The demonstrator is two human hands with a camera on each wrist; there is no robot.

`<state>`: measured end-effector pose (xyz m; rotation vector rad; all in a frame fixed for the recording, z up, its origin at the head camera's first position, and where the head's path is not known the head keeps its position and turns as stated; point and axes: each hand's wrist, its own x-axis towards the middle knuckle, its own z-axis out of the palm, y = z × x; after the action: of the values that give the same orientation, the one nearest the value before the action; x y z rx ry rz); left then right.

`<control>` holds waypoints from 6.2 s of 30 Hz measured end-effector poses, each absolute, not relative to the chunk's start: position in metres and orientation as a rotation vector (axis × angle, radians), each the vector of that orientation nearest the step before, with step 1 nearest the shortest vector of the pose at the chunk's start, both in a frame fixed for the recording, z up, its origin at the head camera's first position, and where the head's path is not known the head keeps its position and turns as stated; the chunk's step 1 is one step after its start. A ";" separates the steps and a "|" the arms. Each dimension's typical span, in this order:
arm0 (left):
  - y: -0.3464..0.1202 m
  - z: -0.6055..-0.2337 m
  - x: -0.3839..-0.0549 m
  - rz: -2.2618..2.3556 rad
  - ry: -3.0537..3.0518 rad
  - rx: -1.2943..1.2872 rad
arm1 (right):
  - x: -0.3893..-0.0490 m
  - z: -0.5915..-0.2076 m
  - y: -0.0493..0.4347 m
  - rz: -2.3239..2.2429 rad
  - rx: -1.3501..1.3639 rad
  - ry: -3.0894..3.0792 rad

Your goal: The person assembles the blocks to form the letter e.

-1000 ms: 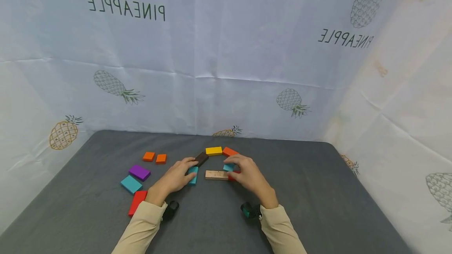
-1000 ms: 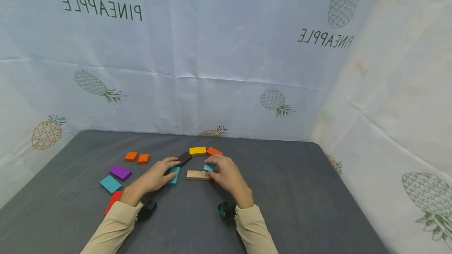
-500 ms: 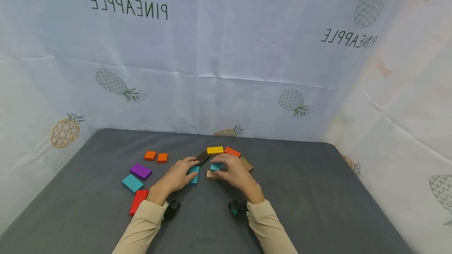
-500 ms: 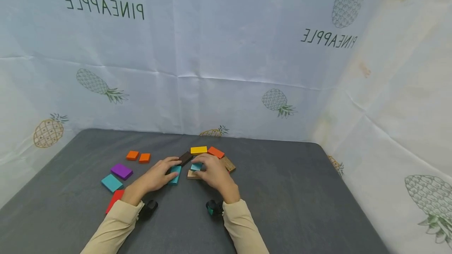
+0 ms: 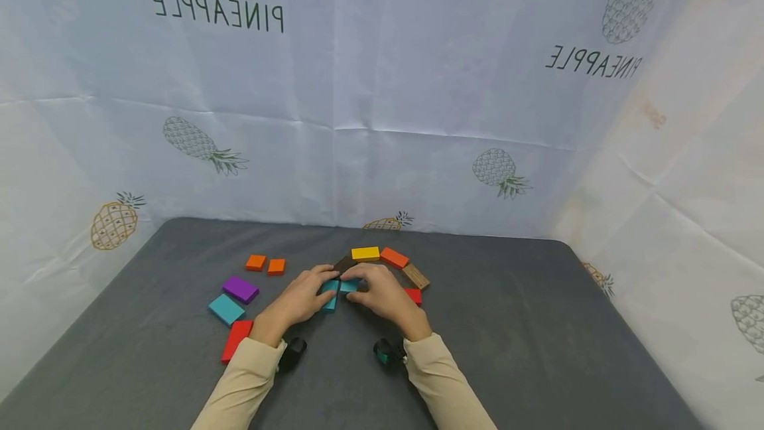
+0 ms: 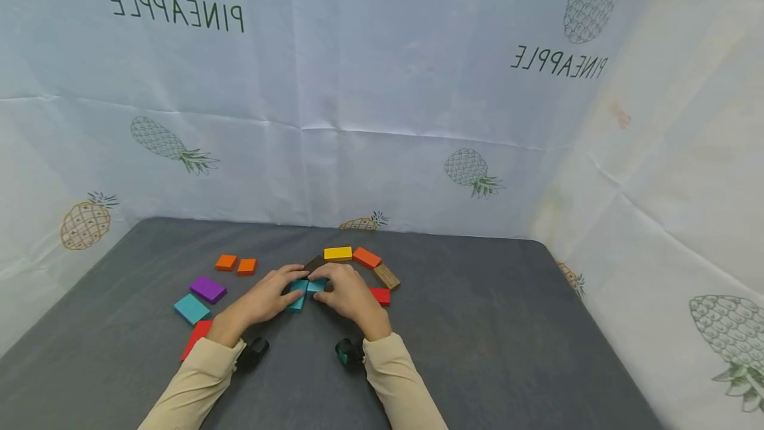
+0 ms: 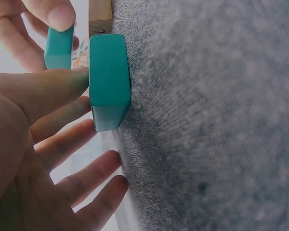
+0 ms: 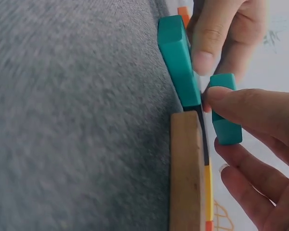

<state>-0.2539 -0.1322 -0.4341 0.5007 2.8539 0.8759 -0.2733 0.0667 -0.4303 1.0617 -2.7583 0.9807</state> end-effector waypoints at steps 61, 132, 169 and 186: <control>-0.136 -0.436 -0.255 0.876 2.829 0.533 | -0.279 -0.440 0.060 0.915 1.017 -2.901; -0.135 -0.437 -0.252 0.906 2.823 0.552 | -0.268 -0.443 0.174 1.006 0.483 -2.932; -0.169 -0.411 -0.226 0.908 2.887 0.459 | -0.267 -0.442 0.175 1.041 0.446 -2.956; -0.199 -0.402 -0.205 0.990 2.826 0.427 | -0.268 -0.442 0.173 1.025 0.465 -2.956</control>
<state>-0.2045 -0.1986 -0.4017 0.4271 2.8260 0.9900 -0.2679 0.1732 -0.4421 0.4647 -2.9564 1.0248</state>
